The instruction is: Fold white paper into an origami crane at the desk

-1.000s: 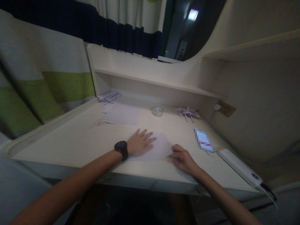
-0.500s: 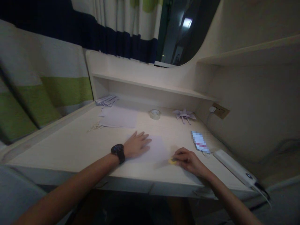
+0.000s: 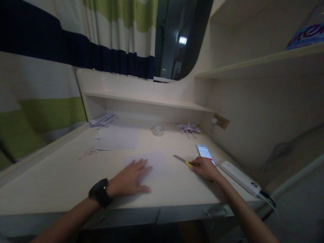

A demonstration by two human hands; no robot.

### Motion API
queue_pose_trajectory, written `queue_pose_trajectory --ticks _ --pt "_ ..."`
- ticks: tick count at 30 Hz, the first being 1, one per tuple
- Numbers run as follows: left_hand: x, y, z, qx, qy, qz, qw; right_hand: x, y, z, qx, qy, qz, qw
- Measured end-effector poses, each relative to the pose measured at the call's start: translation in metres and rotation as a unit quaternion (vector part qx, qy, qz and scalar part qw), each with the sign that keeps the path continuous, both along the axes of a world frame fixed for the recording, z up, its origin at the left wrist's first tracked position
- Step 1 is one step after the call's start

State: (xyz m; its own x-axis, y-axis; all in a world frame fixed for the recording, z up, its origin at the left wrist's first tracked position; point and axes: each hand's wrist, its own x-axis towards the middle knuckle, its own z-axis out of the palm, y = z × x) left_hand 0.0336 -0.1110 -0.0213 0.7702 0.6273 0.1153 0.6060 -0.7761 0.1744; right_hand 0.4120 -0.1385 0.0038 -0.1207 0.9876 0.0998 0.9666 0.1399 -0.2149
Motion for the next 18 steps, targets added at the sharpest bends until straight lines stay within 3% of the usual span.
queue_pose_trajectory --ticks 3,7,12,18 --pt "-0.002 -0.009 -0.001 0.003 -0.008 -0.002 1.000 -0.012 0.017 -0.006 0.035 -0.056 -0.089 0.994" --pt "0.000 -0.017 0.004 0.007 -0.002 -0.005 1.000 -0.027 0.046 -0.014 0.055 -0.072 -0.160 0.983" --pt "0.001 -0.019 0.007 0.014 0.011 0.004 1.000 -0.035 0.071 -0.015 0.053 -0.066 -0.193 0.977" --pt "0.000 -0.015 0.000 0.034 0.002 -0.001 0.999 -0.035 0.076 -0.013 0.057 -0.059 -0.206 0.975"
